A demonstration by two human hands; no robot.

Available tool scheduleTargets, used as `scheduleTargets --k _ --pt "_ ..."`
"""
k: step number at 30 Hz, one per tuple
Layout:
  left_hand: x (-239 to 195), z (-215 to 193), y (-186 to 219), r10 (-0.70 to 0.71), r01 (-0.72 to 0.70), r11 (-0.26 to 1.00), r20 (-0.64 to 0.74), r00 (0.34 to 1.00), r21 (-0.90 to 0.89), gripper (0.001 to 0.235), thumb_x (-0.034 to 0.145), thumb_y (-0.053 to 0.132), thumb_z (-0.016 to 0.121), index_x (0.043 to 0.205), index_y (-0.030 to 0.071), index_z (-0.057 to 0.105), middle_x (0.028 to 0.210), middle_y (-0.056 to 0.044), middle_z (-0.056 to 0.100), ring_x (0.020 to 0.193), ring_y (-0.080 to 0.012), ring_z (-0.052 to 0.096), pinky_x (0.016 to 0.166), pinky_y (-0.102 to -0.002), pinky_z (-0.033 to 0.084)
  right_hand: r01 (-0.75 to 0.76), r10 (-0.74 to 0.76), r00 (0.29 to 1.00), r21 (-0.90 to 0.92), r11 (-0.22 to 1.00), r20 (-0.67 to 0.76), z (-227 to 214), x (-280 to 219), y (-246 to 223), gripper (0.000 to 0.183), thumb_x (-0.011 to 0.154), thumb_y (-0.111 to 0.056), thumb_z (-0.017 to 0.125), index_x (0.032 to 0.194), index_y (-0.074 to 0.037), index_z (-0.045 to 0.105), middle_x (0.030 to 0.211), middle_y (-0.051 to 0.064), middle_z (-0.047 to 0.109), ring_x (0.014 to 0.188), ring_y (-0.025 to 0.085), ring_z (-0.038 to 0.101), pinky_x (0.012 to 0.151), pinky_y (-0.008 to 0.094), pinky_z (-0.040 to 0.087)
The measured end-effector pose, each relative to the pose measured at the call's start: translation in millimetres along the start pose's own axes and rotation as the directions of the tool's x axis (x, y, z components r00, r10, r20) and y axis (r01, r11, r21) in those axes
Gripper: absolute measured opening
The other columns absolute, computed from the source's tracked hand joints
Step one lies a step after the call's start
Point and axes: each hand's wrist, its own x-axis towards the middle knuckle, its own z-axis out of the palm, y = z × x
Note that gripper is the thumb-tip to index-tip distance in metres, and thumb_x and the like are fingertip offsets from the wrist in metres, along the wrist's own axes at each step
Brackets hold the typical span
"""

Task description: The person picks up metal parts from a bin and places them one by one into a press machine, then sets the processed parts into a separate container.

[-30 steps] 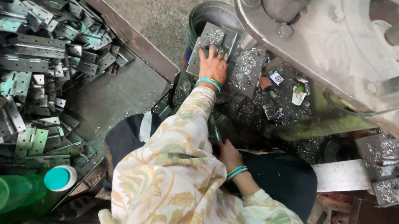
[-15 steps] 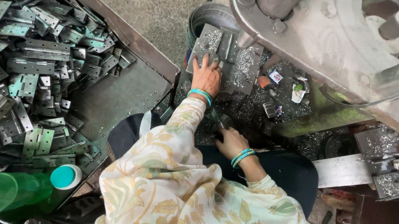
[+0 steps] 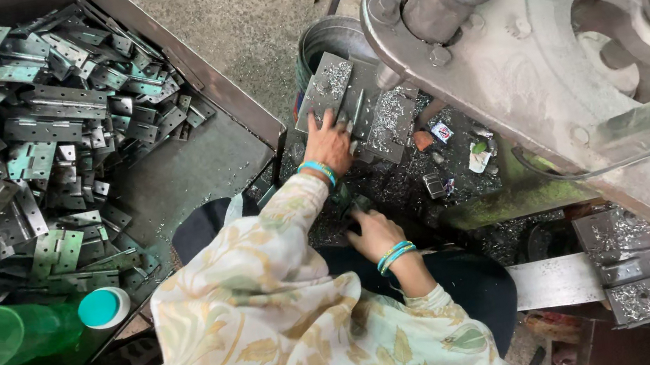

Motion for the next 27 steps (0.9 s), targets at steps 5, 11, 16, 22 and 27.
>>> scheduleTargets --k 5,11,16,22,27 --pt "-63.9 3.5 -5.9 0.165 -0.146 0.983 -0.187 0.968 0.109 0.039 0.090 0.029 0.057 0.119 0.008 0.073 0.131 -0.008 0.063 0.140 -0.0365 0.038 0.117 -0.068 0.023 -0.019 0.020 1.000 -0.029 0.999 0.010 1.0 3.1 -2.8 0.049 0.087 -0.040 0.069 0.132 -0.019 0.065 0.123 0.021 0.066 0.109 0.045 0.066 0.093 0.052 0.055" --pt "-59.7 10.3 -1.9 0.189 -0.157 0.977 -0.257 0.948 0.143 0.032 0.088 0.023 0.057 0.110 0.009 0.074 0.129 -0.009 0.064 0.138 -0.0349 0.042 0.115 -0.063 0.030 0.032 -0.028 0.998 0.065 0.997 -0.057 7.5 1.9 7.5 0.060 0.087 -0.043 0.070 0.139 -0.017 0.058 0.127 0.021 0.067 0.113 0.043 0.065 0.094 0.051 0.053" --pt "-66.7 -33.1 10.7 0.034 -0.082 0.992 -0.415 0.909 -0.099 0.034 0.081 0.018 0.064 0.113 0.008 0.075 0.119 -0.007 0.067 0.128 -0.0318 0.051 0.111 -0.055 0.037 0.111 -0.067 0.989 0.365 0.925 -0.129 3.6 19.0 39.9 0.070 0.090 -0.046 0.071 0.149 -0.015 0.050 0.124 0.024 0.069 0.115 0.036 0.066 0.098 0.043 0.053" --pt "-66.2 -25.4 9.2 -0.541 0.233 0.415 -0.032 0.841 -0.879 0.026 0.085 0.021 0.077 0.107 0.007 0.077 0.102 -0.014 0.072 0.101 -0.0319 0.066 0.094 -0.042 0.051 0.399 0.030 0.847 0.674 0.621 -0.530 -5.7 68.7 71.8 0.060 0.087 -0.008 0.075 0.142 -0.007 0.053 0.110 0.008 0.070 0.089 0.017 0.067 0.075 0.031 0.058" --pt "-28.4 0.7 -5.4 -0.235 0.073 -0.284 0.144 0.961 -0.956 0.034 0.084 0.025 0.081 0.108 0.002 0.078 0.107 -0.012 0.076 0.101 -0.0315 0.072 0.092 -0.038 0.051 0.560 0.146 0.774 0.774 0.294 -0.616 -22.9 86.2 87.3 0.026 0.100 0.002 0.071 0.125 -0.002 0.070 0.106 0.006 0.069 0.087 0.012 0.064 0.068 0.025 0.057"
